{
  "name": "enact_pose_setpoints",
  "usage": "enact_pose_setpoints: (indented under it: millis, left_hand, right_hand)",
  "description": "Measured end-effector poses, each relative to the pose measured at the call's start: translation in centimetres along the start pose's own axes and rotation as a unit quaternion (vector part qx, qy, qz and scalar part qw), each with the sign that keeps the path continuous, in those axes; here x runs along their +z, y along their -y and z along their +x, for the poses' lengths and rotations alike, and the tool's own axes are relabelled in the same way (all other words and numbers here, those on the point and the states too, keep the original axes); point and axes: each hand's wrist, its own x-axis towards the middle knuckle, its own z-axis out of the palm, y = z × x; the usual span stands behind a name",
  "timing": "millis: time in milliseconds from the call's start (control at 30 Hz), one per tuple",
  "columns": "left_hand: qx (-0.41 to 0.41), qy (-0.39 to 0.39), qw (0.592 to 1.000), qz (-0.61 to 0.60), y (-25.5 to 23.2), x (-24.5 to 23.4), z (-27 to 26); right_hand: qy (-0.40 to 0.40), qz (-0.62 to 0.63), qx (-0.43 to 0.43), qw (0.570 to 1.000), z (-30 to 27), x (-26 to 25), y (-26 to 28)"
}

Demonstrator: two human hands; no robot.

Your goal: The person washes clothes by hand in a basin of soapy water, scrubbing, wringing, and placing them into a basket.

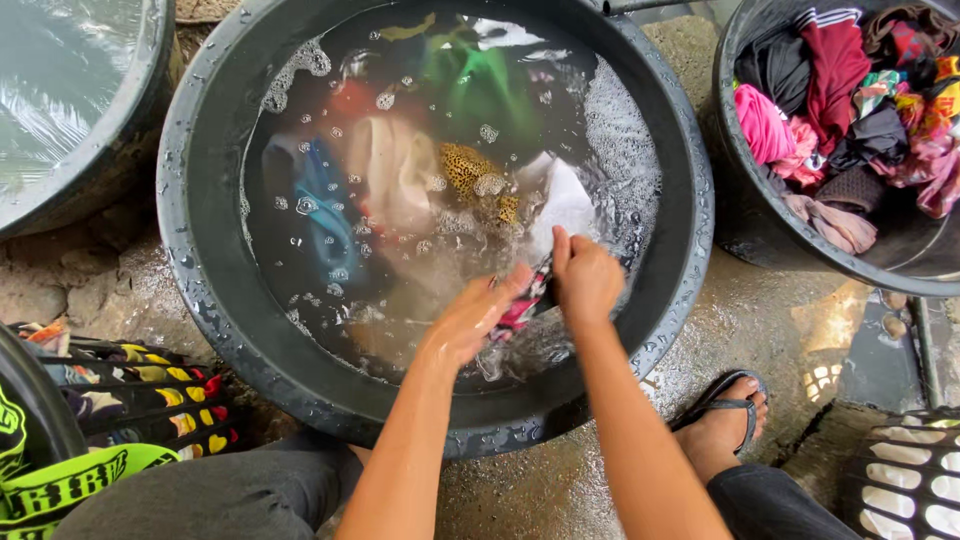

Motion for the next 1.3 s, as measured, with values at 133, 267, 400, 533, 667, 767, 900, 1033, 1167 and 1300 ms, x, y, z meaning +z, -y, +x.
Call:
enact_pose_setpoints:
  millis: [133, 267, 400, 533, 667, 767, 900, 1033, 1167, 1300]
  left_hand:
    - [0.158, -0.275, 0.802, 0.506, -1.5, -2.3, 0.0]
    - [0.197, -0.304, 0.612, 0.703, 6.5, -3.3, 0.8]
    - [0.011, -0.235, 0.671, 0.703, 7.6, -6.9, 1.4]
    - [-0.065, -0.269, 0.732, 0.623, 1.2, -4.3, -0.7]
    - [0.166, -0.078, 0.879, 0.44, -5.5, 4.1, -3.6]
    - [0.082, -0.07, 0.982, 0.155, -8.9, 5.4, -5.6]
    - [0.144, -0.116, 0.95, -0.252, -8.0, 3.2, -4.6]
    - [0.089, -0.074, 0.902, -0.415, -3.6, 4.7, -3.2]
    - [0.178, -0.191, 0.905, -0.336, -5.9, 5.4, -4.0]
    - [0.316, -0.28, 0.902, 0.096, -5.9, 7.9, -6.0]
  right_hand:
    - [-0.057, -0.056, -0.007, 0.997, 1.4, 0.8, -2.8]
    - [0.298, -0.033, -0.142, 0.943, -4.3, 3.4, 0.2]
    - [0.403, -0.224, -0.336, 0.821, -6.8, 5.0, -0.7]
    - [0.194, -0.302, -0.204, 0.911, -4.3, 3.8, -3.3]
    - [0.342, -0.011, -0.172, 0.924, -3.6, -1.1, -2.1]
    - [0.383, 0.273, -0.076, 0.879, -3.3, -4.7, 0.2]
    - [0.246, 0.597, 0.052, 0.762, -3.7, -7.6, 4.3]
    - [0.194, 0.691, 0.091, 0.69, -6.3, -8.6, 7.8]
    - [0.293, 0.709, 0.162, 0.62, -5.2, -10.1, 4.5]
    - [0.369, 0.785, 0.3, 0.398, -4.6, -8.5, 3.7]
